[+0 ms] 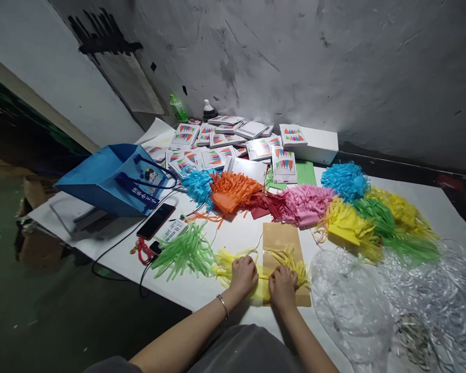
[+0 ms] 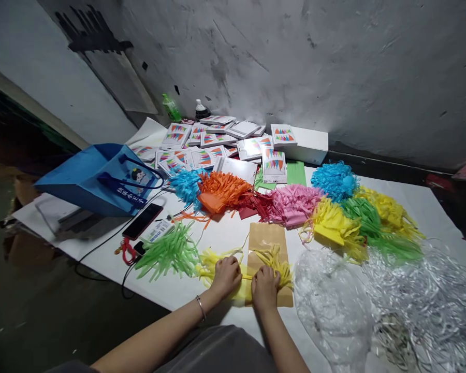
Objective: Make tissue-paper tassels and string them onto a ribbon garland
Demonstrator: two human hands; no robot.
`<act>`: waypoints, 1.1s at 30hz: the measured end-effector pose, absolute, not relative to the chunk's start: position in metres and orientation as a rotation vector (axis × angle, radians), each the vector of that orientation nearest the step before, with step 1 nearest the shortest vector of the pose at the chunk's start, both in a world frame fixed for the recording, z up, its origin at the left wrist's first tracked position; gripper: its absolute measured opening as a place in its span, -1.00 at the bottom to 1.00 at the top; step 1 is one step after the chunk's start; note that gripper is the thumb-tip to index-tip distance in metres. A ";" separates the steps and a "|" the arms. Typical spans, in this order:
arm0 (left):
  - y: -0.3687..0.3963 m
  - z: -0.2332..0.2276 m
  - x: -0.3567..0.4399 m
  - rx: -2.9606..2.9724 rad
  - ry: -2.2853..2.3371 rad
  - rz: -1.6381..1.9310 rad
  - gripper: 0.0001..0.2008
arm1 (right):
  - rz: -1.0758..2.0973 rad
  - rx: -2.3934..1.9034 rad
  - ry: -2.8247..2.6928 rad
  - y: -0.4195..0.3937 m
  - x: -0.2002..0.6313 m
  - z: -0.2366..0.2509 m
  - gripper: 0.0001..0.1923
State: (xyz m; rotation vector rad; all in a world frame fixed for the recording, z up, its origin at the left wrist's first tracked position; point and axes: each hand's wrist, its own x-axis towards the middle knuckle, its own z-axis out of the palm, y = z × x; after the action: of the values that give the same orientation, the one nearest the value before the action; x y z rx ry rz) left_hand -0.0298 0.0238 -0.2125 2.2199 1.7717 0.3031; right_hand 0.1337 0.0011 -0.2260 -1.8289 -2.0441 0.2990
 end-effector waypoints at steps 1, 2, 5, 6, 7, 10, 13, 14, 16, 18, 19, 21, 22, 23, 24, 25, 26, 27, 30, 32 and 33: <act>0.025 -0.213 -0.030 2.238 1.758 0.302 -0.93 | 0.300 -1.855 -2.031 0.003 0.133 -0.225 -0.85; 0.025 -0.214 -0.030 2.263 1.724 0.300 -0.93 | 0.302 -1.873 -2.022 0.004 0.132 -0.225 -0.85; 0.026 -0.217 -0.035 2.438 1.523 0.289 -0.90 | 0.317 -1.871 -2.029 0.006 0.131 -0.225 -0.85; 0.026 -0.218 -0.036 2.518 1.450 0.286 -0.89 | 0.324 -1.853 -2.045 0.006 0.130 -0.225 -0.84; 0.026 -0.220 -0.038 2.601 1.382 0.283 -0.89 | 0.330 -1.832 -2.063 0.005 0.130 -0.226 -0.82; 0.028 -0.224 -0.041 2.787 1.237 0.276 -0.88 | 0.335 -1.764 -2.116 0.002 0.130 -0.229 -0.80; 0.031 -0.227 -0.041 2.850 1.201 0.296 -0.84 | 0.318 -1.692 -2.160 0.001 0.129 -0.232 -0.84; 0.031 -0.228 -0.041 2.852 1.212 0.312 -0.84 | 0.313 -1.662 -2.178 0.001 0.129 -0.233 -0.86; 0.029 -0.229 -0.041 2.840 1.248 0.354 -0.84 | 0.305 -1.594 -2.211 0.001 0.128 -0.234 -0.89; 0.023 -0.231 -0.041 2.822 1.267 0.415 -0.88 | 0.301 -1.538 -2.223 0.002 0.126 -0.234 -0.86; 0.018 -0.231 -0.042 2.815 1.247 0.441 -0.90 | 0.298 -1.521 -2.214 0.002 0.125 -0.233 -0.84; 0.007 -0.232 -0.042 2.802 1.137 0.445 -0.90 | 0.287 -1.513 -2.162 0.002 0.125 -0.230 -0.80; 0.002 -0.233 -0.041 2.785 1.083 0.421 -0.89 | 0.276 -1.521 -2.118 0.002 0.126 -0.228 -0.80; -0.003 -0.232 -0.041 2.755 1.056 0.386 -0.88 | 0.260 -1.537 -2.061 0.002 0.129 -0.226 -0.80; -0.006 -0.232 -0.040 2.713 1.064 0.351 -0.87 | 0.237 -1.562 -1.990 0.003 0.135 -0.224 -0.80; -0.009 -0.230 -0.039 2.665 1.103 0.323 -0.86 | 0.207 -1.592 -1.908 0.004 0.143 -0.223 -0.80; -0.010 -0.229 -0.039 2.614 1.168 0.307 -0.84 | 0.171 -1.623 -1.817 0.005 0.154 -0.221 -0.79; -0.010 -0.227 -0.038 2.566 1.239 0.302 -0.83 | 0.132 -1.652 -1.722 0.007 0.167 -0.220 -0.77; -0.005 -0.221 -0.041 2.468 1.396 0.314 -0.76 | 0.007 -1.720 -1.431 0.008 0.223 -0.213 -0.67; 0.000 -0.217 -0.045 2.418 1.464 0.318 -0.71 | -0.079 -1.755 -1.256 0.002 0.266 -0.204 -0.63; 0.003 -0.214 -0.046 2.389 1.496 0.318 -0.72 | -0.122 -1.764 -1.188 -0.004 0.287 -0.197 -0.59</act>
State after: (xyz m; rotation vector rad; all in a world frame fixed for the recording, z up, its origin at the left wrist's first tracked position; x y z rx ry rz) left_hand -0.0461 0.0033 -0.2140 2.3888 1.4960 0.3178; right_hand 0.2870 -0.0040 -0.1969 -1.7636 -1.1881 -0.1222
